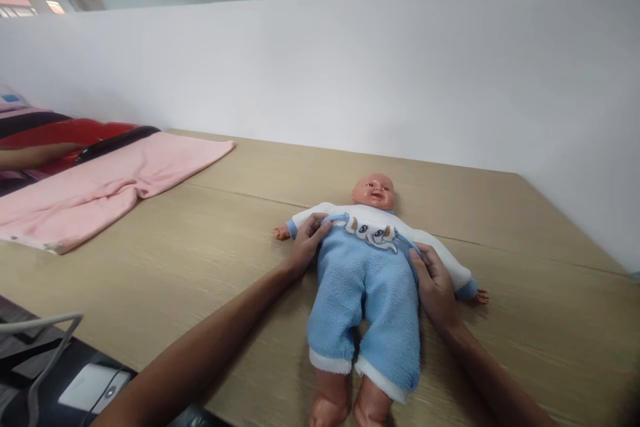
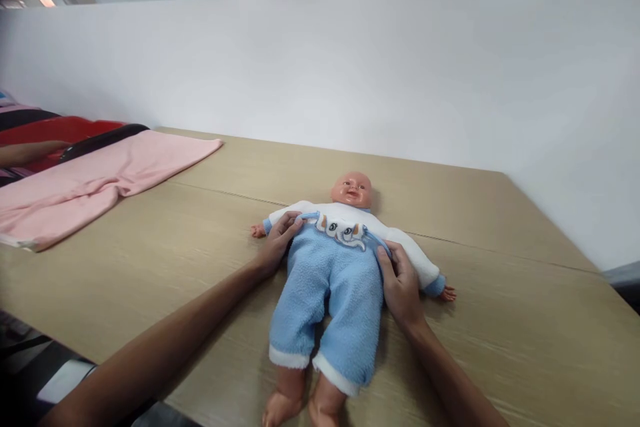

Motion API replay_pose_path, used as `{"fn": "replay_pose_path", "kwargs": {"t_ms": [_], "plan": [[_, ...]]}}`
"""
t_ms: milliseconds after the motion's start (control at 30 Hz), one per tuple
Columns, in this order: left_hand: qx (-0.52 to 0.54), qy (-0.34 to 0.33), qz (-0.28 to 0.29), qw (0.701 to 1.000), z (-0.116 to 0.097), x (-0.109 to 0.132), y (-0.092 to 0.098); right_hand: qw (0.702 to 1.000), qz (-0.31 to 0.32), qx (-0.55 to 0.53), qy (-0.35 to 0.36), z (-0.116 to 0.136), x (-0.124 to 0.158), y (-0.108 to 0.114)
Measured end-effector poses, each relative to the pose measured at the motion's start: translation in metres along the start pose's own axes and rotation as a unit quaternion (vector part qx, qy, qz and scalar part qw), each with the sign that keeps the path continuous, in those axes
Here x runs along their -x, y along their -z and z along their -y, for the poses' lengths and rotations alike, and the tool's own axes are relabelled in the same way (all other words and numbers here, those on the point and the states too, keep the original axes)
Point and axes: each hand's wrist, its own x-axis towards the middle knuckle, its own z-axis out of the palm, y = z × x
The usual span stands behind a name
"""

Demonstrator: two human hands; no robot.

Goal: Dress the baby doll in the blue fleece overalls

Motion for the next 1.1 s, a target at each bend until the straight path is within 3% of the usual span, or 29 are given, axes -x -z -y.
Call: {"fn": "replay_pose_path", "kwargs": {"t_ms": [233, 467, 700, 800, 900, 1000, 1100], "plan": [[-0.031, -0.033, 0.019, 0.999, -0.002, 0.001, -0.001, 1.0, 0.004, 0.0, 0.019, 0.003, 0.002, -0.001], [-0.108, -0.083, 0.008, 0.991, 0.004, 0.004, 0.001, 0.995, 0.008, 0.011, 0.103, -0.003, 0.002, 0.0], [-0.092, -0.073, -0.012, 0.993, 0.005, 0.003, 0.001, 0.999, -0.001, -0.031, 0.016, -0.005, -0.002, -0.004], [-0.094, -0.071, -0.011, 0.993, 0.005, 0.002, 0.001, 1.0, 0.001, -0.017, 0.019, -0.002, 0.001, -0.003], [-0.092, -0.064, 0.0, 0.994, 0.006, 0.001, 0.0, 0.996, -0.042, 0.048, 0.07, 0.01, 0.006, -0.001], [-0.091, -0.079, -0.005, 0.993, 0.005, 0.001, -0.002, 0.971, -0.103, 0.138, 0.164, 0.036, 0.003, -0.002], [-0.109, -0.106, -0.031, 0.988, 0.004, 0.002, -0.004, 0.951, -0.06, 0.183, 0.242, 0.074, -0.021, -0.015]]}}
